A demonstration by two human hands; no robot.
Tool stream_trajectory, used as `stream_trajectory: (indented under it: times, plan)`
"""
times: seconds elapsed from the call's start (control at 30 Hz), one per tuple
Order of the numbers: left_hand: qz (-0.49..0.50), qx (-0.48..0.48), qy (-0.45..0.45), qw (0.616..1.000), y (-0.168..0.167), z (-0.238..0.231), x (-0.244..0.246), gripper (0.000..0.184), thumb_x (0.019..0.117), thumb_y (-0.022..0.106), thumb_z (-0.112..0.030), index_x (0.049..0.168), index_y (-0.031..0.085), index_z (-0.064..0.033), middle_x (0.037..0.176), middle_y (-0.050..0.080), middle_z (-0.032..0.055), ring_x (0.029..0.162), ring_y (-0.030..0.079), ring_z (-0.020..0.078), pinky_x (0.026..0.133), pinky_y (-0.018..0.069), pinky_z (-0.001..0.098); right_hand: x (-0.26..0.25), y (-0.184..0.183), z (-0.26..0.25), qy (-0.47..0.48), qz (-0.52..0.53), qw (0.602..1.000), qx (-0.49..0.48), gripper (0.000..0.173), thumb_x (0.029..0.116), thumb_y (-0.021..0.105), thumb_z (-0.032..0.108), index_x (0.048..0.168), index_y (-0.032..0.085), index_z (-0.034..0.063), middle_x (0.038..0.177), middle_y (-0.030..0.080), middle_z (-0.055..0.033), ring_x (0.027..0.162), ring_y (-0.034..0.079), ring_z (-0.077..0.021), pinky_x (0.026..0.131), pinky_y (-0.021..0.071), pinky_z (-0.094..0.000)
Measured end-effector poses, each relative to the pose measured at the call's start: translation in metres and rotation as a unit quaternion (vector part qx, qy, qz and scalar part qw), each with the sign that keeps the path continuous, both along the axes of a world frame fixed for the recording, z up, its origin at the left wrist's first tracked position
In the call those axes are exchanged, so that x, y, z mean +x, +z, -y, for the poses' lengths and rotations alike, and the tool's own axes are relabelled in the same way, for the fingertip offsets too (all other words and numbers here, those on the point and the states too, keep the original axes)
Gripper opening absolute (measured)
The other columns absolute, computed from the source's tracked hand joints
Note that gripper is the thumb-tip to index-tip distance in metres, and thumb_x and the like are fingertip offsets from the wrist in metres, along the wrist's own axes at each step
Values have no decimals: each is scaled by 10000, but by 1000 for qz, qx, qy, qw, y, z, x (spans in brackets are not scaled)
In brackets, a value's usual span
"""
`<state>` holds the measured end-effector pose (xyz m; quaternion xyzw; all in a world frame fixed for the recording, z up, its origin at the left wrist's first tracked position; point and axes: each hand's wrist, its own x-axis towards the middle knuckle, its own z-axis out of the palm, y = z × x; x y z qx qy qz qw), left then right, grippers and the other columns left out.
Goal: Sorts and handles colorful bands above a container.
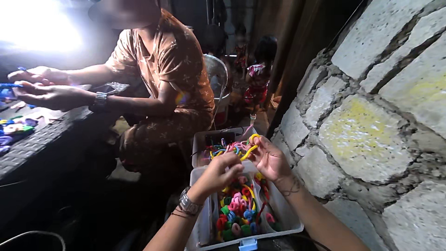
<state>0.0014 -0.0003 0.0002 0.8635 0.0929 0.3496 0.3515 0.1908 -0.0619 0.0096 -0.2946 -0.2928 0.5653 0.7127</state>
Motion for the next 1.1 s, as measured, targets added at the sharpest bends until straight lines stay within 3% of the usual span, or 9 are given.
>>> stream_trajectory:
  times: [0.17, 0.37, 0.43, 0.5, 0.6, 0.67, 0.87, 1.0, 1.1]
  plan:
    - [145, -165, 45, 974, 0, -6, -2, 291, 1006, 418, -5, 1150, 670, -4, 1030, 670, -19, 898, 632, 40, 829, 552, 244, 5, -8, 1, 46, 97, 993, 54, 302, 997, 378, 145, 926, 672, 152, 997, 671, 11, 889, 648, -85, 780, 559, -251]
    - [282, -395, -99, 869, 4, -5, -7, 220, 1032, 581, -207, 1149, 741, -112, 977, 717, -14, 809, 652, 40, 788, 562, 220, 5, -10, 1, 91, 82, 987, 109, 305, 1060, 423, 214, 952, 701, 152, 983, 674, 17, 884, 649, -76, 809, 563, -242]
    - [251, -357, -86, 895, 4, -6, -7, 242, 1048, 555, -216, 1202, 719, -127, 954, 706, -53, 772, 615, 0, 748, 533, 189, 7, -10, 0, 87, 47, 987, 129, 291, 1063, 449, 216, 942, 709, 163, 1000, 689, 6, 873, 662, -81, 788, 573, -237]
    - [138, -236, 7, 962, 4, -6, -6, 260, 1045, 470, -117, 1260, 614, -100, 872, 603, -101, 707, 531, -35, 666, 472, 155, 8, -10, -2, 78, 5, 987, 144, 233, 1052, 502, 214, 955, 712, 187, 937, 690, 18, 823, 668, -80, 773, 586, -245]
    - [-105, -58, 139, 983, 10, -3, -4, 245, 1043, 474, -123, 1198, 642, -35, 832, 619, 33, 705, 565, 93, 683, 504, 292, 8, -11, -6, 31, -7, 986, 166, 194, 1051, 504, 179, 1021, 694, 198, 773, 627, 57, 715, 626, -59, 724, 570, -249]
    - [-164, 17, 162, 973, 13, 2, -1, 218, 1055, 480, -154, 1091, 658, -34, 834, 657, 85, 752, 634, 188, 726, 537, 399, 5, -10, -7, -21, 5, 986, 163, 221, 1061, 469, 164, 991, 678, 185, 706, 586, 74, 649, 588, -39, 664, 544, -220]
    - [-111, 142, 189, 965, 6, 6, 2, 223, 1046, 501, -178, 945, 668, -70, 709, 644, 49, 672, 643, 206, 715, 498, 460, -3, 3, -8, -175, 44, 981, 68, 251, 1088, 312, 108, 977, 534, 146, 624, 493, 99, 534, 508, -17, 569, 502, -177]
    - [-95, 160, 205, 961, 4, 3, -1, 210, 1023, 526, -166, 929, 689, -71, 709, 654, 34, 666, 643, 180, 718, 512, 453, 0, -3, -14, -229, 183, 955, 41, 199, 1057, 318, 99, 1072, 512, 56, 681, 477, 93, 584, 502, -10, 607, 492, -199]
    - [-81, 169, 199, 962, 4, 3, 1, 218, 1003, 556, -186, 891, 696, -62, 705, 654, 31, 670, 639, 168, 734, 511, 442, 2, -3, -14, -263, 187, 946, 20, 201, 1061, 344, 91, 1095, 530, 25, 698, 495, 66, 596, 517, -20, 620, 500, -206]
